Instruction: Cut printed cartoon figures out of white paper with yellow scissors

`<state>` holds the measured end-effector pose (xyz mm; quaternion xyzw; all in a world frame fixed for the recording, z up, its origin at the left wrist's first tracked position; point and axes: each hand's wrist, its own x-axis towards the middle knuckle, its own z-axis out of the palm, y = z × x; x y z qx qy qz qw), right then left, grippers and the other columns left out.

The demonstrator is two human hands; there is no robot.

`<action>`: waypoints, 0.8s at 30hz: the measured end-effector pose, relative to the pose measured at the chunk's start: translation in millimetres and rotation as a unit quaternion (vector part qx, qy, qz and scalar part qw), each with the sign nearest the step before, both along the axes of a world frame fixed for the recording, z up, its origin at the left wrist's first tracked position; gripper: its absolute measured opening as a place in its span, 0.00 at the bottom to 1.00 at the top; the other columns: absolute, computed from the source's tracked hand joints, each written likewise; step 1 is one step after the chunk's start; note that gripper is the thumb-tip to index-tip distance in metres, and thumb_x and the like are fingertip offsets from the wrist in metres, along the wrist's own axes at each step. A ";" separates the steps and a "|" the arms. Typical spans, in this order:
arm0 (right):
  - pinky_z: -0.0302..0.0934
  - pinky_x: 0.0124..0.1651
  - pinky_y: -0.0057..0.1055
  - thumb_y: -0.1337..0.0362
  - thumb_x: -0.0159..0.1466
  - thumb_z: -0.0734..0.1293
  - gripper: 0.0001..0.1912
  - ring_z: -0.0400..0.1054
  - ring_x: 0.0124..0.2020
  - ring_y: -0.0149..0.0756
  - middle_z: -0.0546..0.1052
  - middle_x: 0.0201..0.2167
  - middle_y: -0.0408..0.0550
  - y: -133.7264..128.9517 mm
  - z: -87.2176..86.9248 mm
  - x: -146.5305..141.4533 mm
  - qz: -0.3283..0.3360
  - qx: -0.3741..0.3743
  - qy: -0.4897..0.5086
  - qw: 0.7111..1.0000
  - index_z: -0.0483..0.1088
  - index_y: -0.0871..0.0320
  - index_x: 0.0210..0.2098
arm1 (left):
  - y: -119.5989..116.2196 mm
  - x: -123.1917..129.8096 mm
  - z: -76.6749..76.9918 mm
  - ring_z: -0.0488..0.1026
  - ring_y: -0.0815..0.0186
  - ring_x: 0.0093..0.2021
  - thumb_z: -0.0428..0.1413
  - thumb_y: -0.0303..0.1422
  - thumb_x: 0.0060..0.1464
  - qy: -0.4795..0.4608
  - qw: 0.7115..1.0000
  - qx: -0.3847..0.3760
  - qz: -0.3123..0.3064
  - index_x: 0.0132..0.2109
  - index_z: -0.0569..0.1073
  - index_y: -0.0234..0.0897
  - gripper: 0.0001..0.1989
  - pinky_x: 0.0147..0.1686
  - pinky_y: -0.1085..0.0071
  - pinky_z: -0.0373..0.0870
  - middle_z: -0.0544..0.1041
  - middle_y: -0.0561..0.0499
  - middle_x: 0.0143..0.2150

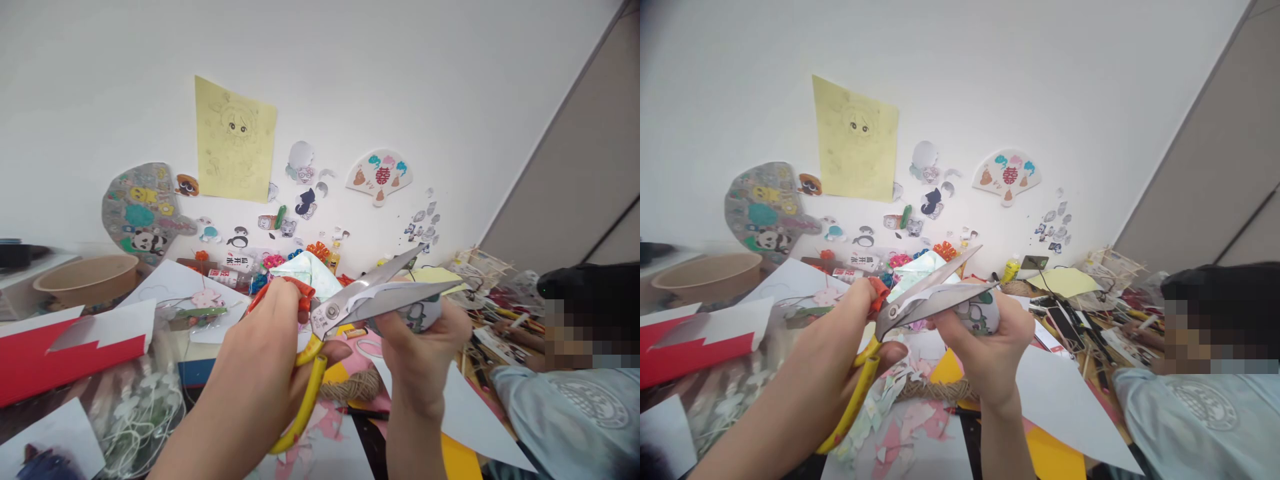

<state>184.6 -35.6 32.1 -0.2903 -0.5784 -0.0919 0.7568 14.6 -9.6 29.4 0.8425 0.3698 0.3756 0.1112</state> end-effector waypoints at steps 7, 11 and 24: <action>0.60 0.18 0.24 0.77 0.54 0.71 0.12 0.65 0.14 0.26 0.74 0.15 0.34 -4.7 4.2 -1.8 -0.001 -0.029 -0.007 1.000 0.75 0.54 0.21 | 1.5 0.2 2.4 0.67 0.63 0.24 0.50 0.45 0.60 0.013 0.999 0.035 0.012 0.35 0.52 0.45 0.15 0.24 0.69 0.58 0.71 0.54 0.30; 0.59 0.17 0.25 0.75 0.54 0.72 0.11 0.63 0.14 0.26 0.72 0.14 0.35 -3.3 1.8 -1.6 -0.016 -0.027 0.000 1.000 0.73 0.55 0.20 | 2.1 0.9 3.6 0.63 0.64 0.22 0.50 0.44 0.61 0.021 0.999 0.029 0.016 0.35 0.51 0.45 0.15 0.22 0.69 0.56 0.69 0.54 0.29; 0.60 0.18 0.23 0.81 0.53 0.68 0.14 0.65 0.15 0.25 0.74 0.16 0.34 3.0 6.9 -0.2 0.023 0.017 -0.041 0.999 0.73 0.54 0.22 | -0.8 1.0 5.7 0.62 0.64 0.22 0.49 0.50 0.61 0.002 1.000 0.014 0.013 0.34 0.51 0.45 0.18 0.23 0.69 0.56 0.67 0.56 0.27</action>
